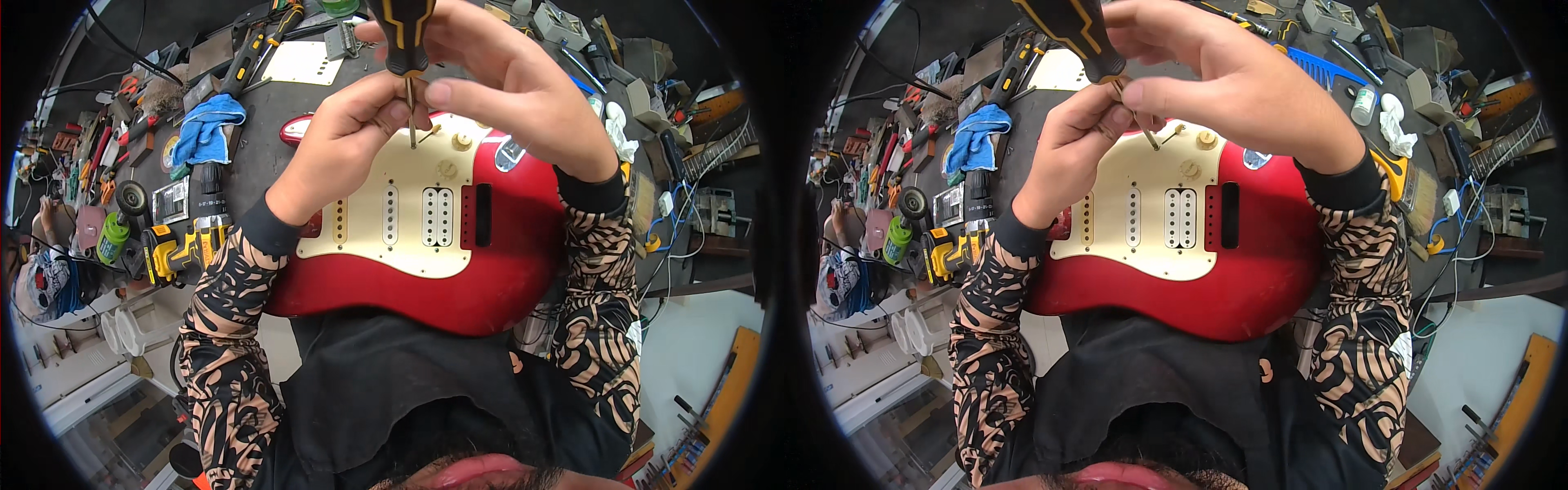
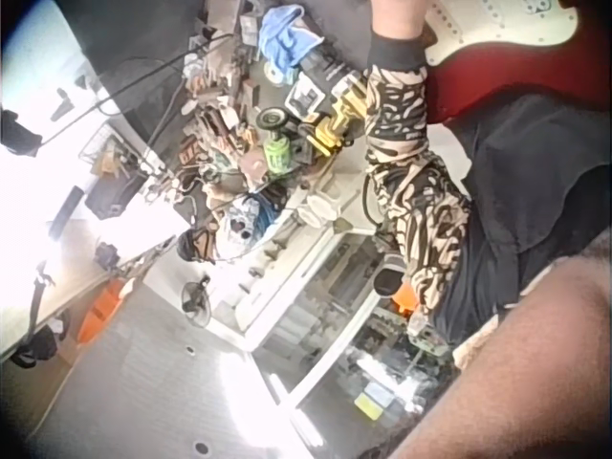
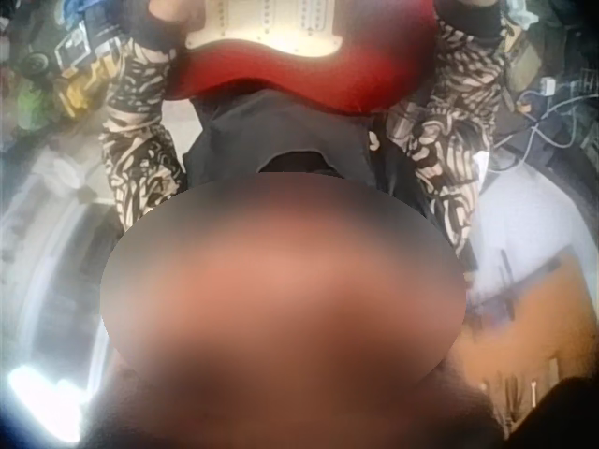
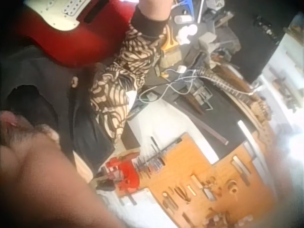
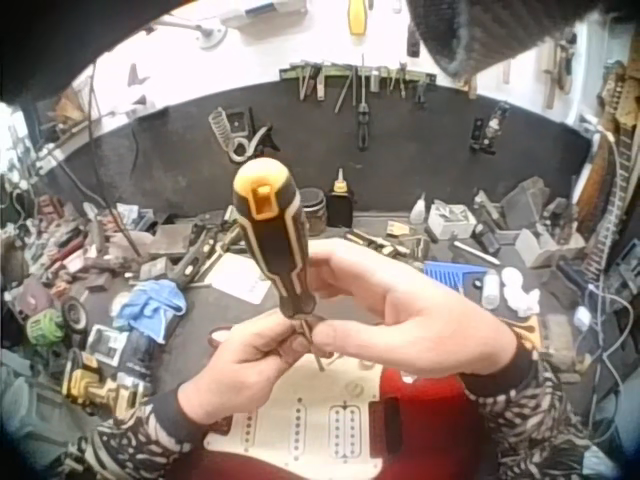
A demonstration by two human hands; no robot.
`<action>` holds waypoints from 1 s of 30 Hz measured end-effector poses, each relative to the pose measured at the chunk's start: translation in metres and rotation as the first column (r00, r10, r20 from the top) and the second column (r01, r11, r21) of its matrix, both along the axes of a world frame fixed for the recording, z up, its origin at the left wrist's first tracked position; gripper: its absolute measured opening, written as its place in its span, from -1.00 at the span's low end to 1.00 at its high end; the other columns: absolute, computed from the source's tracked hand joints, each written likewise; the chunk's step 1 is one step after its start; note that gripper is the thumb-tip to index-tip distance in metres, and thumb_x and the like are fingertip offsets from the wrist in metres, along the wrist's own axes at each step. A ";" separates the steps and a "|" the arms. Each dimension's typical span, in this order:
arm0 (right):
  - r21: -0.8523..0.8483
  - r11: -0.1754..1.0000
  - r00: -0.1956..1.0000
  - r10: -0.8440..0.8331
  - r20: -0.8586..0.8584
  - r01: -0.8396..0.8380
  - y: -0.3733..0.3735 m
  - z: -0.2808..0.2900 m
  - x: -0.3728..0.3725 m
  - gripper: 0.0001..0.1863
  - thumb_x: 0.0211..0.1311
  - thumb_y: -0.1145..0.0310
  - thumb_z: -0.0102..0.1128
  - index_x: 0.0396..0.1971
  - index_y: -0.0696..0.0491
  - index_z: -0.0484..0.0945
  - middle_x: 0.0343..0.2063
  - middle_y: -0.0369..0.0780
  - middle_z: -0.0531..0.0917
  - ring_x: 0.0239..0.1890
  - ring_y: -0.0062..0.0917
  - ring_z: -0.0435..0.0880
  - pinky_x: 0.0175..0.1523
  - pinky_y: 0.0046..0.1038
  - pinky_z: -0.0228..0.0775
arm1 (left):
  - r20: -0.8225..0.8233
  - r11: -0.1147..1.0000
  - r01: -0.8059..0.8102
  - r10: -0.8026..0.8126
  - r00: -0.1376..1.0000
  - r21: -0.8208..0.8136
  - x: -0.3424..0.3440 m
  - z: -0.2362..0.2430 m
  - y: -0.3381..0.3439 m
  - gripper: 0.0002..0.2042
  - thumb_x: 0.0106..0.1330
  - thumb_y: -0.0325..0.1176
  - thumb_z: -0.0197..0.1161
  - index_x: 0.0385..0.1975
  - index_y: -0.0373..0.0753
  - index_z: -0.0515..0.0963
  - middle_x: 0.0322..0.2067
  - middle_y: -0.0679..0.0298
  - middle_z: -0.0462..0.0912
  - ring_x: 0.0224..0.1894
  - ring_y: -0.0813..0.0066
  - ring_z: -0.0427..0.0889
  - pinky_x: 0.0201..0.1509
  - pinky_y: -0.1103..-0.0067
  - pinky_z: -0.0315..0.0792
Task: The person uses a cordless drill to sand a small wooden block, then wipes the red electric guitar body with a blue cloth. They proceed to use a screwdriver to tighten screws on the guitar's white pickguard.
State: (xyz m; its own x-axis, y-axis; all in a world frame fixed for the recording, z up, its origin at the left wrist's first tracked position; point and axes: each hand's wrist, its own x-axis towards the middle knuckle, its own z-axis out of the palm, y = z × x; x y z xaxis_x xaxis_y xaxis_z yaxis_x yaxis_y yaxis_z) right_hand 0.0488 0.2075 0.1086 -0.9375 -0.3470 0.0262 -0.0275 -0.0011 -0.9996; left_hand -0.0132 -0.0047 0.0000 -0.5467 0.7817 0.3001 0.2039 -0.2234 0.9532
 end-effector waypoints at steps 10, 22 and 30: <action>0.170 0.973 0.909 -0.075 -0.410 0.157 -0.002 -0.014 0.007 -0.52 0.37 0.37 0.55 0.18 0.17 0.56 -0.04 -0.22 0.66 0.03 -0.54 0.63 0.18 -0.42 0.51 | 0.142 0.986 -0.136 0.121 0.983 0.100 0.019 0.007 0.006 -0.64 0.55 -0.52 0.33 0.25 -0.35 0.42 -0.03 0.24 0.66 0.07 0.48 0.71 0.17 0.47 0.65; -0.265 0.949 0.934 0.069 -0.351 -0.169 0.003 -0.036 0.001 -0.27 0.51 0.52 0.22 0.58 0.21 0.13 0.44 -0.05 0.42 0.40 -0.36 0.51 0.54 -0.21 0.29 | -0.012 0.981 -0.164 0.166 0.986 0.104 0.020 -0.001 0.007 -0.82 0.51 -0.70 0.19 0.04 -0.44 0.49 -0.12 0.12 0.75 -0.05 0.44 0.77 0.08 0.51 0.65; 0.022 1.000 0.855 0.018 -0.519 -0.008 0.004 -0.036 -0.007 -0.39 0.41 0.49 0.46 0.39 0.19 0.43 0.18 -0.18 0.65 0.14 -0.50 0.66 0.29 -0.39 0.50 | 0.029 0.979 -0.158 0.156 0.987 0.127 0.024 0.001 0.006 -0.74 0.51 -0.61 0.27 0.14 -0.40 0.49 -0.11 0.15 0.71 0.04 0.41 0.73 0.12 0.48 0.64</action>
State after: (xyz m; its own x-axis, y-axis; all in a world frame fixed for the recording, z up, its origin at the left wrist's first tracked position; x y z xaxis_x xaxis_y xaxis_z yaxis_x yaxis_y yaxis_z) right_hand 0.0421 0.2120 0.0726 -0.7851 -0.3643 0.5009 -0.5421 0.0130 -0.8402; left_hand 0.0111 0.0009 0.0010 -0.6661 0.6412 0.3810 0.2281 -0.3112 0.9226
